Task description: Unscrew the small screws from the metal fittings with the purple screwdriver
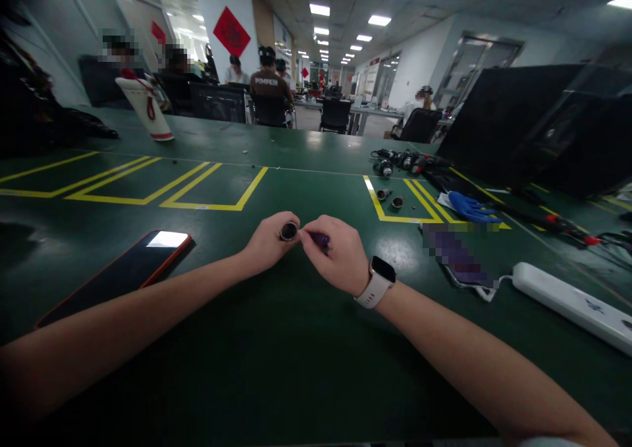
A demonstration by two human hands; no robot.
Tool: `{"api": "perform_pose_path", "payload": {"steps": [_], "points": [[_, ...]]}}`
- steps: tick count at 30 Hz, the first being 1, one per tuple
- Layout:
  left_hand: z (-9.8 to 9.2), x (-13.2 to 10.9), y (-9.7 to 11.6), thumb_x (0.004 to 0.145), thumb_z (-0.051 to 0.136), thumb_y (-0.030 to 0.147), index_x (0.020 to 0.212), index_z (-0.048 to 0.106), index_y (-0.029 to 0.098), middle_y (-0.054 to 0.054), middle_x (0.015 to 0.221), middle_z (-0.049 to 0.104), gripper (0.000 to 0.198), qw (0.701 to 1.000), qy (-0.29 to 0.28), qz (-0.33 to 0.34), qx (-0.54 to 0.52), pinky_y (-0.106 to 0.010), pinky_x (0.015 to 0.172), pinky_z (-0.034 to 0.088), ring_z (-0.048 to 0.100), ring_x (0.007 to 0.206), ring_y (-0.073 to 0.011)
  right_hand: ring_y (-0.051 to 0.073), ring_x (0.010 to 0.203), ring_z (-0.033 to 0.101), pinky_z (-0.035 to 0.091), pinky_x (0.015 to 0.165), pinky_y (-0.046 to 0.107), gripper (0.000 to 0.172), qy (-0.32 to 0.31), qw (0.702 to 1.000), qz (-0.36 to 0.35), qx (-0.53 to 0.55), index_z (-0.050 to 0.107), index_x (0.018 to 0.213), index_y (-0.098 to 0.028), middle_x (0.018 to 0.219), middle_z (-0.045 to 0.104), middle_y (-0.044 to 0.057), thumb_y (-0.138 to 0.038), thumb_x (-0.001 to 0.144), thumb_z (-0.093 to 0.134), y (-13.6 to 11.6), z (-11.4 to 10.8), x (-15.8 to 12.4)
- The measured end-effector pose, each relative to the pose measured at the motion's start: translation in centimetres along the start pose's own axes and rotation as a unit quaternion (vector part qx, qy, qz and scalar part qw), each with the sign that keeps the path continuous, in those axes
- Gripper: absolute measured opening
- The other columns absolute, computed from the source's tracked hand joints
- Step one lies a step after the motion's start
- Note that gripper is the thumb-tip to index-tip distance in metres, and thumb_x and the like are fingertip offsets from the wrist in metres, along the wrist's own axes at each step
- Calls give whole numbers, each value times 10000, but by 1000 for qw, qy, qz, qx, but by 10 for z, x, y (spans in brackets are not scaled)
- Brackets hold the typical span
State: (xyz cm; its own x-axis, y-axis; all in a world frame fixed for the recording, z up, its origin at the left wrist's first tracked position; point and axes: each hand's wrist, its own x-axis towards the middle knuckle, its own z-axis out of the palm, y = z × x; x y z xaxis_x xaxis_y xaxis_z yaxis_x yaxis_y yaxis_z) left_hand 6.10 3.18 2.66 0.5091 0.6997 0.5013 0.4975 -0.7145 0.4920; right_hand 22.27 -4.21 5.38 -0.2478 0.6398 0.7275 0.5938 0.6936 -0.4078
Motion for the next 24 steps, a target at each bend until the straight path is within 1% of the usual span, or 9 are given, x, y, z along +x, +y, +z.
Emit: {"api": "perform_pose_path", "payload": {"steps": [2, 3, 5, 10, 14, 18, 20, 21, 24], "points": [[7, 14, -4, 754, 585, 180, 699, 507, 175, 10, 700, 524, 95, 1000, 6, 13, 6, -273, 607, 386, 497, 667, -151, 152, 662, 518, 393, 615, 299, 101, -36, 997, -43, -45, 597, 797, -178, 723, 598, 41, -216, 845, 516, 7, -2, 4], [10, 20, -7, 748, 582, 167, 700, 510, 174, 10, 696, 521, 86, 1000, 6, 19, 9, -271, 599, 384, 493, 661, -150, 159, 670, 518, 388, 624, 306, 97, -45, 997, -39, -48, 600, 788, -181, 727, 600, 45, -220, 834, 524, 11, -2, 5], [17, 28, -11, 737, 577, 148, 692, 512, 177, 15, 683, 519, 84, 999, -1, 33, 14, -263, 583, 380, 490, 643, -146, 160, 664, 512, 378, 630, 309, 81, -42, 999, 12, -18, 600, 741, -191, 711, 596, 38, -221, 800, 553, 18, -1, 5], [27, 40, -23, 734, 595, 140, 686, 518, 171, 15, 668, 530, 96, 998, -16, 57, 15, -250, 565, 384, 502, 621, -137, 120, 543, 463, 353, 538, 272, 166, 28, 987, 146, 62, 539, 628, -191, 584, 511, -14, -243, 784, 557, 40, 2, 5], [28, 43, -28, 742, 624, 187, 702, 524, 172, 20, 674, 541, 109, 998, -25, 59, 1, -243, 576, 396, 511, 623, -130, 104, 470, 436, 353, 451, 244, 240, 67, 958, 245, 137, 503, 637, -188, 531, 450, -39, -331, 830, 492, 57, 9, 4], [28, 41, -29, 756, 615, 209, 707, 521, 170, 17, 681, 546, 113, 999, -19, 45, -8, -250, 587, 399, 516, 631, -132, 102, 473, 466, 386, 446, 238, 222, 70, 933, 292, 198, 522, 709, -184, 560, 483, -35, -354, 841, 471, 59, 12, 1], [28, 39, -28, 761, 610, 224, 711, 524, 171, 16, 684, 549, 113, 999, -15, 41, -10, -253, 585, 396, 518, 633, -135, 110, 516, 496, 407, 489, 247, 206, 62, 937, 284, 193, 541, 714, -183, 591, 522, -20, -340, 838, 494, 53, 10, 0], [28, 38, -27, 762, 608, 229, 709, 523, 172, 16, 683, 547, 114, 999, -13, 41, -10, -255, 584, 394, 517, 633, -137, 116, 544, 510, 413, 516, 256, 193, 56, 949, 262, 168, 554, 714, -183, 611, 544, -11, -323, 837, 505, 48, 8, -1], [28, 37, -26, 761, 597, 228, 695, 517, 175, 17, 675, 535, 116, 999, -6, 44, -8, -262, 587, 383, 510, 635, -142, 137, 627, 538, 415, 600, 282, 143, 15, 989, 137, 46, 586, 730, -179, 685, 596, 18, -241, 835, 512, 35, 3, -2]]}}
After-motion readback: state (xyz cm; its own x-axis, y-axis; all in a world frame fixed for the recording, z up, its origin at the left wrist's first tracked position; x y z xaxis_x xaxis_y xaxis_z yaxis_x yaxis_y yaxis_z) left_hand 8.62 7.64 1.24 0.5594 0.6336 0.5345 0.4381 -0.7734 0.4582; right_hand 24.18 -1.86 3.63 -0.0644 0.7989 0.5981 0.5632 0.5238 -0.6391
